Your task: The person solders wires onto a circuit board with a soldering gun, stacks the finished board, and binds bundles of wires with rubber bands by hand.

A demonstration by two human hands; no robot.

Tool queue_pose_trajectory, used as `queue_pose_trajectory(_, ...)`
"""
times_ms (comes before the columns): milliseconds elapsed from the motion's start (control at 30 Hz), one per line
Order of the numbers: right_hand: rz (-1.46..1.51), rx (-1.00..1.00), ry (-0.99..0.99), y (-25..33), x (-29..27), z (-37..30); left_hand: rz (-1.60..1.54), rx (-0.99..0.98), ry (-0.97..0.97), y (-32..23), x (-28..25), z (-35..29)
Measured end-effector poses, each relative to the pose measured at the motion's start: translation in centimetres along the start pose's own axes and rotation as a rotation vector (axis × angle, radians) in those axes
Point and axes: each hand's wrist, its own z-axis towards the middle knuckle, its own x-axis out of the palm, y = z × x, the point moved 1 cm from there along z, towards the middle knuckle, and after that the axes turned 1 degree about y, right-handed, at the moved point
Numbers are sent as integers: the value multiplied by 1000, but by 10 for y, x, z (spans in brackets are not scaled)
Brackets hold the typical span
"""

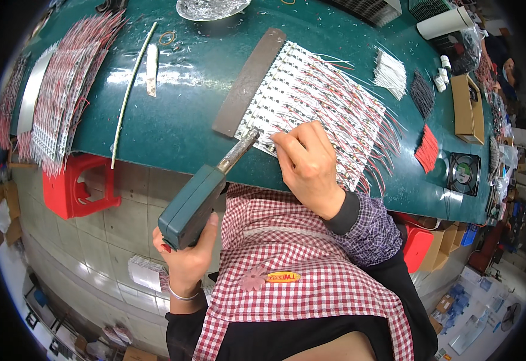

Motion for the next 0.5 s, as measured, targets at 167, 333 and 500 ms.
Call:
queue_pose_trajectory(167,3,-1,13,1,1,1,-3,12,13,1,1,-1)
queue_pose_trajectory(333,-8,-1,10,2,1,0,-51,36,21,3,2,0)
queue_pose_trajectory(500,-16,0,2,2,2,0,23,8,1,5,1,-4)
